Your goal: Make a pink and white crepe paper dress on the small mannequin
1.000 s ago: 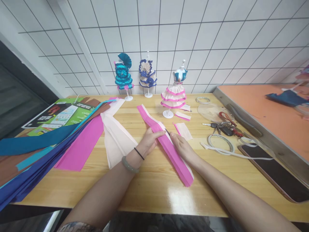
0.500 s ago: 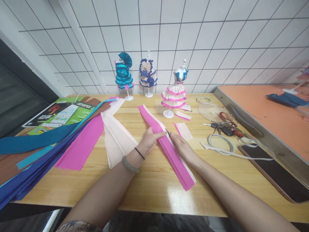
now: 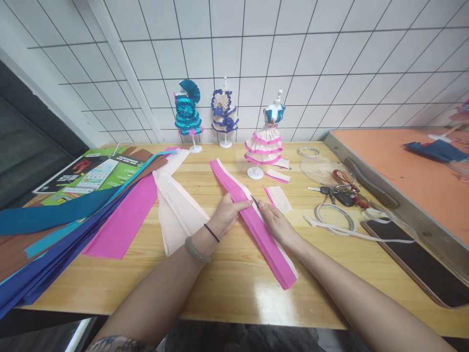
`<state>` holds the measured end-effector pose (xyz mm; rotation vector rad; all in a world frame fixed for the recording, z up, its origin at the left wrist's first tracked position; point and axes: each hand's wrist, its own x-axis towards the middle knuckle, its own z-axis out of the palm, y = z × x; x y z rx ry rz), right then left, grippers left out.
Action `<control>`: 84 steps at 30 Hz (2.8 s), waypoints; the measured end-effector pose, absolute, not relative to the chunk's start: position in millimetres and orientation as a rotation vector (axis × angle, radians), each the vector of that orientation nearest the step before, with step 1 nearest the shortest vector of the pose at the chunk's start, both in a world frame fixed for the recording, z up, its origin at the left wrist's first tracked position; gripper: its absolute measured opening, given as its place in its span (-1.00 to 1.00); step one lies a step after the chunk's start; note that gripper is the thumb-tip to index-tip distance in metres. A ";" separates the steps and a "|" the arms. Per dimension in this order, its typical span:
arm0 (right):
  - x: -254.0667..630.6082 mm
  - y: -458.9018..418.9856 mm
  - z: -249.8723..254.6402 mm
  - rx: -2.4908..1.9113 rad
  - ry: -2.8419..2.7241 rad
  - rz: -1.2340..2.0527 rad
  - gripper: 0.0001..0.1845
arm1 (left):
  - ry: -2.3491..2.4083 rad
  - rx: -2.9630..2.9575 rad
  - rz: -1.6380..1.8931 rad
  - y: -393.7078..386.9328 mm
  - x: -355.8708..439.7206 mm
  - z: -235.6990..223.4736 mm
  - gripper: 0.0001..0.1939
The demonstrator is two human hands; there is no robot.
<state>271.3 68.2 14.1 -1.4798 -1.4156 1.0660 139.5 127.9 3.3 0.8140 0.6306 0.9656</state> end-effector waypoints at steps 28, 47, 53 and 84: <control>268.7 67.0 20.3 -1.458 -1.389 1.140 -0.56 | 0.620 0.774 1.008 131.6 135.0 4.0 -0.56; 270.2 67.7 18.1 -1.421 -1.288 1.192 -0.58 | 0.672 0.933 0.962 128.7 138.6 0.4 -0.47; 270.0 68.2 15.4 -1.434 -1.266 1.184 -0.55 | 0.661 0.981 0.984 128.1 139.6 -2.4 -0.60; 269.4 68.7 11.7 -1.442 -1.282 1.119 -0.52 | 0.650 0.947 0.938 128.7 139.0 -2.0 -0.40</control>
